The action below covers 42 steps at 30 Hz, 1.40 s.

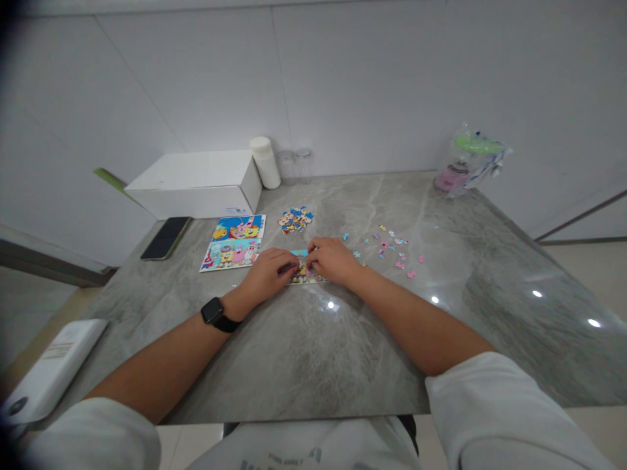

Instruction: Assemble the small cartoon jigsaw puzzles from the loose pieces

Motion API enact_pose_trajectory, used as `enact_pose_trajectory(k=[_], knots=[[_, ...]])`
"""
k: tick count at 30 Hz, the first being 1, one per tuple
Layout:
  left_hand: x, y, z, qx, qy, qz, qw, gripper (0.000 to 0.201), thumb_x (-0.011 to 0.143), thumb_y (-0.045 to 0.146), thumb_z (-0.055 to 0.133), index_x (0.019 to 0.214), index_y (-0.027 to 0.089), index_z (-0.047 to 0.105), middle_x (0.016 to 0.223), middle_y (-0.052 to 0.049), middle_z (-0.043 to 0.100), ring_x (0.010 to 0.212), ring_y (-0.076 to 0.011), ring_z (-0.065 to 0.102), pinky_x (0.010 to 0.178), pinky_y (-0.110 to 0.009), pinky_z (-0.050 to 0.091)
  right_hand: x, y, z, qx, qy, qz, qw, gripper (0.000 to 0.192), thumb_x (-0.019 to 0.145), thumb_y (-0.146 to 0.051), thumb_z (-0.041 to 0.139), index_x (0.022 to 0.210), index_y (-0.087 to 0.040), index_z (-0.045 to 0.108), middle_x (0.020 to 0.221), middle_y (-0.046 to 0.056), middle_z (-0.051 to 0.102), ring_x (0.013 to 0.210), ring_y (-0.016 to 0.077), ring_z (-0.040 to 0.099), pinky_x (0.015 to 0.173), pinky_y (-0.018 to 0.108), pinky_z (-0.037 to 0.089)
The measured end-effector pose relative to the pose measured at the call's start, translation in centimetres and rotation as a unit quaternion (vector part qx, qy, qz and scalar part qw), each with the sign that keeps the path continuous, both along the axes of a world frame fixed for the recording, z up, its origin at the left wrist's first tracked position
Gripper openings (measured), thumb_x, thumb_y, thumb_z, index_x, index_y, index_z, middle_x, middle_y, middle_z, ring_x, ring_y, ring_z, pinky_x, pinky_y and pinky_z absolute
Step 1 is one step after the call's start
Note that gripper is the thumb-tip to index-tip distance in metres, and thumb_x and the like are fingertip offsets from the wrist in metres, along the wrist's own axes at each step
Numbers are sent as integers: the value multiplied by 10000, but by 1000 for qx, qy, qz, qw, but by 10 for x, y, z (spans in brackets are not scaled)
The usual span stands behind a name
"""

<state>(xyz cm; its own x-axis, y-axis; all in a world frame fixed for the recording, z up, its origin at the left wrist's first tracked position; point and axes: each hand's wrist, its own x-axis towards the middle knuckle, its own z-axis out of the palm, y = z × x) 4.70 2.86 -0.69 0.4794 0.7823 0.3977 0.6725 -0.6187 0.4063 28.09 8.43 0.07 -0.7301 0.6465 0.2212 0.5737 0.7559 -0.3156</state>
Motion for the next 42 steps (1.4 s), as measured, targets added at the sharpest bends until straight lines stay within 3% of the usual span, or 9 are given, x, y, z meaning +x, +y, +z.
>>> enact_pose_trajectory(k=[11, 25, 42], knots=[[2, 1, -1, -33, 41, 2, 999, 129, 978, 212, 645, 1031, 245, 757, 1067, -42, 796, 1017, -230, 699, 966, -418, 496, 1, 1, 1, -7, -12, -3, 1000, 297, 893, -117, 637, 928, -290, 876, 1073, 53, 740, 994, 213, 655, 946, 342, 435], [2, -11, 2, 18, 102, -16, 994, 229, 1035, 273, 590, 1156, 258, 783, 1207, -59, 768, 1058, -242, 656, 964, -451, 479, 2, 0, 3, -10, -20, 0, 1000, 285, 913, -127, 634, 960, -276, 872, 1063, 51, 753, 978, 208, 675, 933, 337, 434], [1, -11, 2, 2, 124, -18, 992, 249, 1041, 284, 567, 1171, 254, 777, 1217, -75, 764, 1068, -255, 653, 982, -464, 476, 3, 1, 0, -7, -13, 21, 1000, 275, 904, -117, 642, 977, -255, 868, 1061, 59, 749, 959, 197, 674, 935, 318, 453]])
